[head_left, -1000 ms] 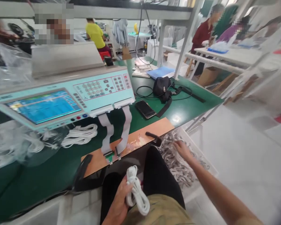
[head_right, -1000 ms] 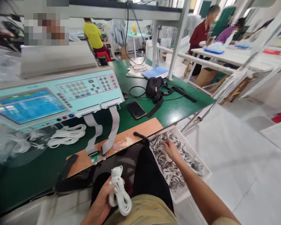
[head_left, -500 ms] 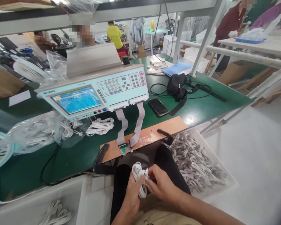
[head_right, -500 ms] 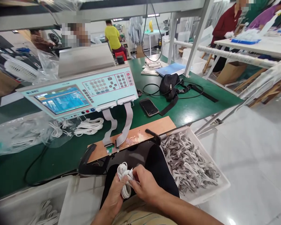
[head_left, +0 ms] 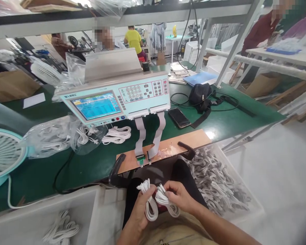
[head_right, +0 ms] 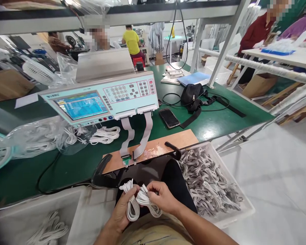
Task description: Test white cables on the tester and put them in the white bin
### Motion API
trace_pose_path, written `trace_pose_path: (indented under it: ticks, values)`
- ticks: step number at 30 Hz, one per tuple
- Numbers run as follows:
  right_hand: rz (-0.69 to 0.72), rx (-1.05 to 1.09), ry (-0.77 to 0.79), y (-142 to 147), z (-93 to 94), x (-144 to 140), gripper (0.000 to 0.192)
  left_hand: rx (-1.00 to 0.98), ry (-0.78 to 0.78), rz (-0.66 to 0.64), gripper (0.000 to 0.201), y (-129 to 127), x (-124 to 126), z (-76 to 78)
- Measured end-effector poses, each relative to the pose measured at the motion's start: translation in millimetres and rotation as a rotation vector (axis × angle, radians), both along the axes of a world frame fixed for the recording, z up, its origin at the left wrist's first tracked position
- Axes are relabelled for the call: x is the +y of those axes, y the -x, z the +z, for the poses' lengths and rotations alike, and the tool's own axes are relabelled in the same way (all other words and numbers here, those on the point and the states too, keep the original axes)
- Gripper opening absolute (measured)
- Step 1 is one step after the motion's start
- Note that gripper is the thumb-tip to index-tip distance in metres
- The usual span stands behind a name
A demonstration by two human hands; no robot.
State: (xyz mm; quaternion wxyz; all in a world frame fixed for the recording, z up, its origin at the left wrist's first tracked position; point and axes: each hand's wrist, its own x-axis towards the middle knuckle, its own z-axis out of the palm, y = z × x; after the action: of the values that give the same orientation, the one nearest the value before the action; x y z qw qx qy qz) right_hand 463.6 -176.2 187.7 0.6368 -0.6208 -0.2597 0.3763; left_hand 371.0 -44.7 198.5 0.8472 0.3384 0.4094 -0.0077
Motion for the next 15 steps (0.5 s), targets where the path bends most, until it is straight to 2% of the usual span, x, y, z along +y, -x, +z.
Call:
trace_pose_path:
  ticks: [4, 9, 12, 15]
  values:
    - [0.057, -0.042, 0.015, -4.0, 1.4, 2.5, 0.010, -0.036, -0.127, -0.152, 0.035, 0.7, 12.4, 6.5]
    - [0.103, -0.146, 0.013, -9.2, 9.1, 13.6, 0.012, -0.005, -0.113, -0.091, 0.045, -2.6, 25.6, 13.4]
    - [0.110, -0.181, 0.013, -11.8, 13.3, 21.6, 0.013, -0.011, -0.127, -0.139, 0.034, -4.3, 28.8, 15.5]
    - [0.151, -0.046, -0.032, -13.1, 11.6, 29.4, 0.017, -0.031, -0.210, -0.091, 0.031, -6.5, 29.2, 15.4]
